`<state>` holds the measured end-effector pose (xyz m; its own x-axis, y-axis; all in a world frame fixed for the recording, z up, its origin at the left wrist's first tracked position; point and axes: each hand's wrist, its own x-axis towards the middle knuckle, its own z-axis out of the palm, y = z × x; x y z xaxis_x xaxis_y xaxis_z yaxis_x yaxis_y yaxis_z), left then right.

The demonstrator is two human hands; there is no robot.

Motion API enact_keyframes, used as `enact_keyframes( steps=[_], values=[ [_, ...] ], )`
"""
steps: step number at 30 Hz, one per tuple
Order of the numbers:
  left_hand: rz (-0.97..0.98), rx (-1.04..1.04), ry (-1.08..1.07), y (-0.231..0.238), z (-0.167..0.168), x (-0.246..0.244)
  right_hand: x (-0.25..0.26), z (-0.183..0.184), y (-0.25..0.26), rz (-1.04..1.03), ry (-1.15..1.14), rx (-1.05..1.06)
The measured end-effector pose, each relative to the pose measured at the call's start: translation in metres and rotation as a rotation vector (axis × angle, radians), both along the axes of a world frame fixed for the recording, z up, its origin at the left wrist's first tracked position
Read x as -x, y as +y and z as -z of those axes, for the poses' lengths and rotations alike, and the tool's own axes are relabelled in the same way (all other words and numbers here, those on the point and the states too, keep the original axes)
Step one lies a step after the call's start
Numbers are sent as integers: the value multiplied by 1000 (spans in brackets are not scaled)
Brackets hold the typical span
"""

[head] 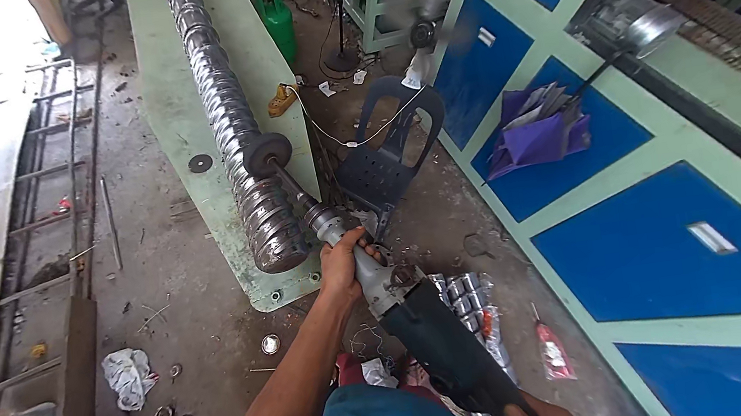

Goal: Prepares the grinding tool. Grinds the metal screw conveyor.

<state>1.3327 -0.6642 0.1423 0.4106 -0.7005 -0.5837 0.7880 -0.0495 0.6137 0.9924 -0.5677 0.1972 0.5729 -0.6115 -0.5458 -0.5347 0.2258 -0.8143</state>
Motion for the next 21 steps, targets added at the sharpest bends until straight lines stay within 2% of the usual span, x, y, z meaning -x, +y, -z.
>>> enact_keyframes(
  steps=[9, 21],
  values=[
    [-34, -14, -1, 3, 1, -1, 2, 6, -2, -16, -11, -8],
    [-109, 38, 22, 27, -5, -8, 0, -6, -3, -139, 89, 106]
  ],
)
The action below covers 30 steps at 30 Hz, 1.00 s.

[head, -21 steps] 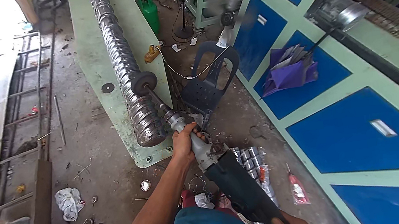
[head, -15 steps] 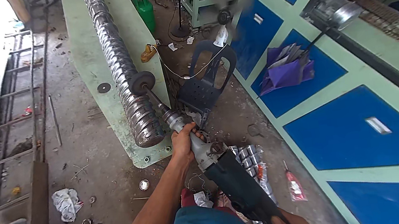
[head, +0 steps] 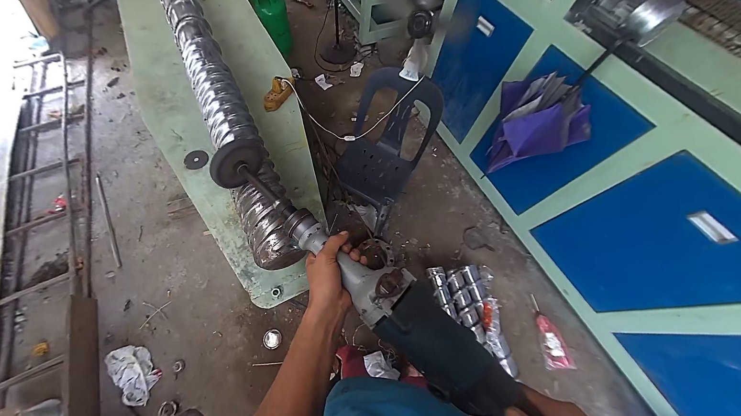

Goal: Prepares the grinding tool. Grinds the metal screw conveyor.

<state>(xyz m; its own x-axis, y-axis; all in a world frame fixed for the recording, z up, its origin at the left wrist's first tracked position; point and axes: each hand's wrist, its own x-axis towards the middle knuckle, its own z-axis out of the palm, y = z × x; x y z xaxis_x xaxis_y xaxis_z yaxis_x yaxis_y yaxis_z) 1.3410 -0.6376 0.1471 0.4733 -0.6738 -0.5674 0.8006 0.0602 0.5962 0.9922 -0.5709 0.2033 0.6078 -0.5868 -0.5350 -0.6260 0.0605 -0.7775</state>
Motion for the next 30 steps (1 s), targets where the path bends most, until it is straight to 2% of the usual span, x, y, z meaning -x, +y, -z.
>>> enact_keyframes(
  steps=[21, 30],
  values=[
    [-31, 27, 31, 23, 2, -11, -9, -16, 0, -93, 57, 81],
    [11, 32, 21, 2, 4, -3, -3, -3, 1, -39, 19, 74]
  ],
)
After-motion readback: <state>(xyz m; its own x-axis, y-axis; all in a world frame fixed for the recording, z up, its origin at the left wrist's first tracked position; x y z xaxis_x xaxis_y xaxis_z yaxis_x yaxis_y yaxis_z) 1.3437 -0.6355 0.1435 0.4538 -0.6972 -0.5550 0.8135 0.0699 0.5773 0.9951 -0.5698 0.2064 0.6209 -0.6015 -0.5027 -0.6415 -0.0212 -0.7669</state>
